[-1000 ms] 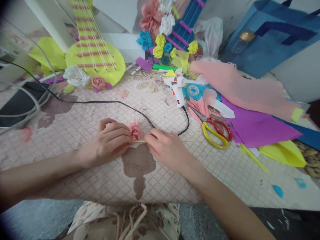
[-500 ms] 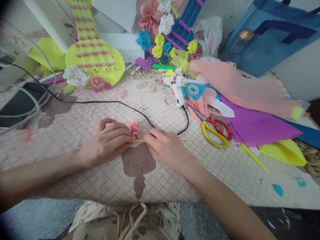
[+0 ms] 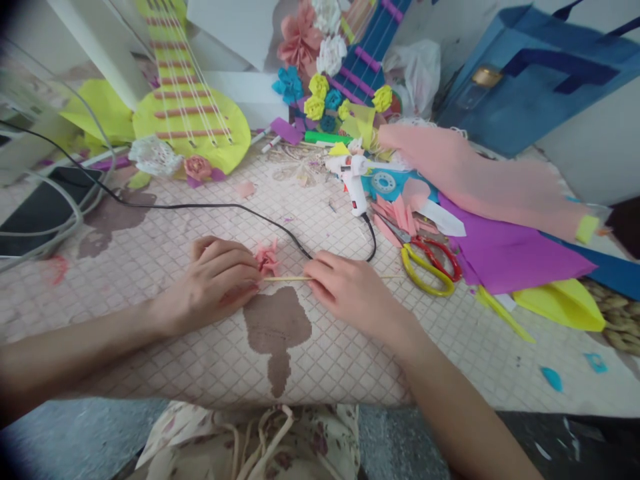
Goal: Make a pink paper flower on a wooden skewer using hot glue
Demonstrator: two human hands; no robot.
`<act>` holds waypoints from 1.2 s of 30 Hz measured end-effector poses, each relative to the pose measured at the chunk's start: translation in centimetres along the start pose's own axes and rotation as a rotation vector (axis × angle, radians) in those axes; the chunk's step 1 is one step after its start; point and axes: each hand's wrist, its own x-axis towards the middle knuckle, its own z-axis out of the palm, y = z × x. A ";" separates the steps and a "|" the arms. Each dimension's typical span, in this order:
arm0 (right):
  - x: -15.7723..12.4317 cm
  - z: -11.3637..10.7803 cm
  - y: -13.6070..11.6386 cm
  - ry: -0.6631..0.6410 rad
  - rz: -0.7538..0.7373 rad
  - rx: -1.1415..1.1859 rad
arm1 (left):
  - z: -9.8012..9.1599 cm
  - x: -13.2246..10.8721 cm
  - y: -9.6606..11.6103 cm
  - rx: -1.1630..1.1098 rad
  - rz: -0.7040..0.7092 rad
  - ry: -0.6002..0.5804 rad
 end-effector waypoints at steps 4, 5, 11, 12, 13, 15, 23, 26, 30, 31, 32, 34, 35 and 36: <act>-0.2 -0.7 0.0 0.079 0.038 0.069 | 0.0 0.3 0.2 -0.007 -0.028 0.008; -0.1 -0.6 -0.2 0.097 0.039 0.084 | 0.1 0.3 0.2 -0.008 -0.037 0.008; 0.6 1.1 -1.6 0.121 0.037 0.073 | 0.3 0.2 0.0 -0.044 -0.123 -0.002; 0.7 1.3 -1.6 0.114 0.034 0.055 | 0.2 0.1 0.0 -0.060 -0.131 -0.011; 0.7 1.4 -1.6 0.107 0.028 0.041 | 0.1 0.0 -0.1 -0.074 -0.137 -0.018; 0.8 1.5 -1.4 0.090 0.010 0.024 | -0.1 -0.1 -0.1 -0.092 -0.153 -0.026; 1.2 1.8 -1.6 0.094 -0.007 -0.038 | -0.7 -0.5 -0.5 -0.151 -0.189 -0.042; 1.3 1.7 -2.0 0.120 0.003 -0.054 | -0.6 -0.3 -0.5 -0.143 -0.192 -0.033; 1.6 1.7 -2.4 0.145 0.007 -0.083 | -0.4 -0.1 -0.5 -0.138 -0.236 -0.038; 1.6 1.7 -2.5 0.143 0.007 -0.090 | -0.3 -0.1 -0.5 -0.144 -0.243 -0.039; 1.7 1.8 -2.5 0.138 0.009 -0.098 | -0.2 0.0 -0.6 -0.152 -0.247 -0.035; 1.7 1.9 -2.6 0.134 0.014 -0.114 | 0.0 -0.1 -0.7 -0.163 -0.249 -0.012; 1.8 2.0 -2.7 0.135 0.015 -0.123 | 0.1 -0.1 -0.7 -0.164 -0.254 0.004; 1.8 2.0 -2.7 0.139 0.016 -0.134 | 0.3 -0.1 -0.7 -0.166 -0.258 0.017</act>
